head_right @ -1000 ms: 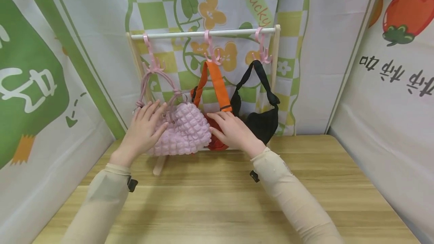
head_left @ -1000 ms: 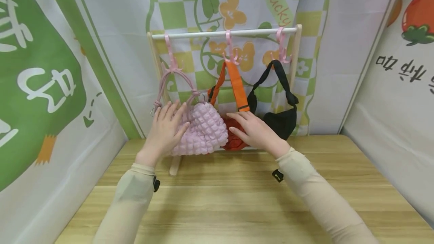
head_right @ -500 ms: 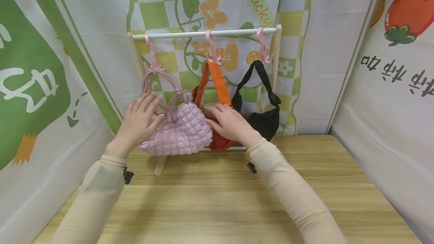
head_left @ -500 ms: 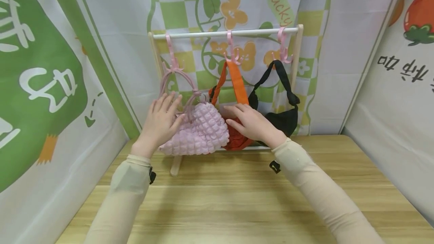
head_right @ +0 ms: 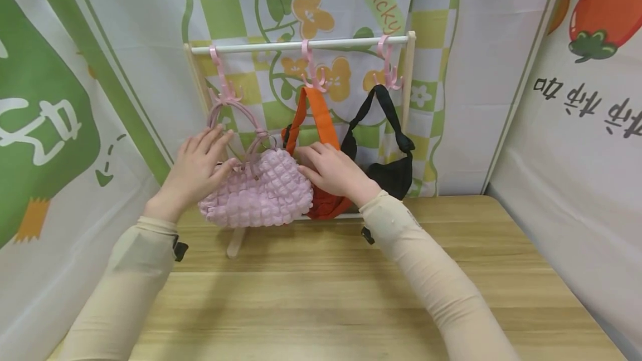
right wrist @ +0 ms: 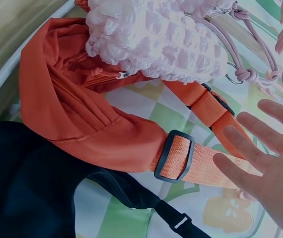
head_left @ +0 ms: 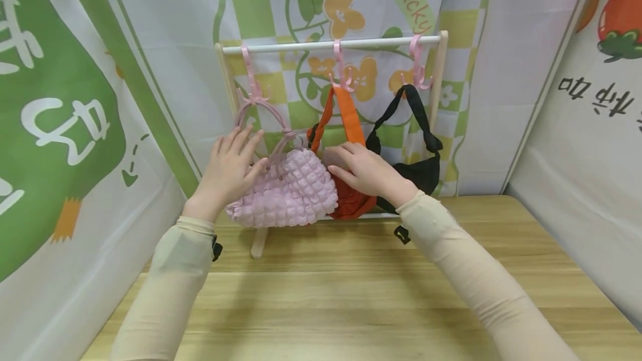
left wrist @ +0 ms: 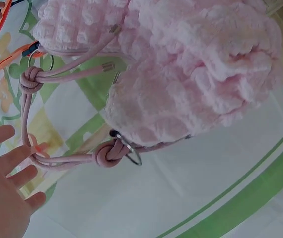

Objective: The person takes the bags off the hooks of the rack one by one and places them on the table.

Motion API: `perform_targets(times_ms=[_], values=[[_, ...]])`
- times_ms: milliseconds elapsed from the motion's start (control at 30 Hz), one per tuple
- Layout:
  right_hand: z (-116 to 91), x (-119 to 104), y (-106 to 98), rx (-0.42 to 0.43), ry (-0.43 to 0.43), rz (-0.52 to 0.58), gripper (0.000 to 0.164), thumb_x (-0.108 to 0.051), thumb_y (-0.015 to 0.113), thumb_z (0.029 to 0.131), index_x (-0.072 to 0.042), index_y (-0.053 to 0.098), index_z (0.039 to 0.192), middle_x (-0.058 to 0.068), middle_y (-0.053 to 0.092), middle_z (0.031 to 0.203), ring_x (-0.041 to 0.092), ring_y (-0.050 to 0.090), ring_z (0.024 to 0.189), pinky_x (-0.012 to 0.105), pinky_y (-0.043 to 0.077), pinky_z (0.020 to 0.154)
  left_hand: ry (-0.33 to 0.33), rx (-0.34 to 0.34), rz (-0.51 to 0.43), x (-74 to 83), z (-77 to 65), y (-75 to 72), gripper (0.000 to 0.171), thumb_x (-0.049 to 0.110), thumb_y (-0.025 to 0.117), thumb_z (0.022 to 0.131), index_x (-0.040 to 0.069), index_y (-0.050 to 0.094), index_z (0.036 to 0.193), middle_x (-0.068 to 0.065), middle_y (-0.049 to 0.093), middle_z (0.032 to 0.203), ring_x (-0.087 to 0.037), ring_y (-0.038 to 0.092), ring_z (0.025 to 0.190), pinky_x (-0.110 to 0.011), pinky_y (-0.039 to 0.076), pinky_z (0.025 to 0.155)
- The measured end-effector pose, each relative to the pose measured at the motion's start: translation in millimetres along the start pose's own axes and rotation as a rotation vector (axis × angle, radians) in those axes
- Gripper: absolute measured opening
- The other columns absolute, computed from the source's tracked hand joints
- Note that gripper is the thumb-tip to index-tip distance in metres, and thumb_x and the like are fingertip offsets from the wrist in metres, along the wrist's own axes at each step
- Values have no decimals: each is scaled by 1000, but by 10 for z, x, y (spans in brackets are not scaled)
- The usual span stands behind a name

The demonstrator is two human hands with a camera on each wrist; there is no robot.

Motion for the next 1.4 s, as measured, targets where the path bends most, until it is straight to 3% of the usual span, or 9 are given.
perform_targets(times_ms=[800, 1400], values=[[260, 20, -120, -55, 43, 35, 47, -40, 44, 99, -18, 43, 141, 8, 49, 138, 26, 47, 126, 42, 41, 104, 16, -118, 35, -28, 144, -250, 60, 44, 35, 101, 11, 24, 150, -19, 19, 156, -42, 17, 142, -61, 11, 114], [529, 22, -164, -78, 32, 33, 47, -39, 44, 99, -14, 45, 139, 13, 51, 133, 25, 51, 121, 42, 45, 100, 34, -108, 34, -105, 239, -498, 60, 44, 32, 101, 11, 23, 151, -19, 22, 155, -43, 21, 140, -61, 12, 114]])
Point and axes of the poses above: each hand's wrist, its own z-axis towards the middle knuckle, its own y-axis out of the palm, x = y × z, the point moved 9 cm from there along z, towards the middle knuckle
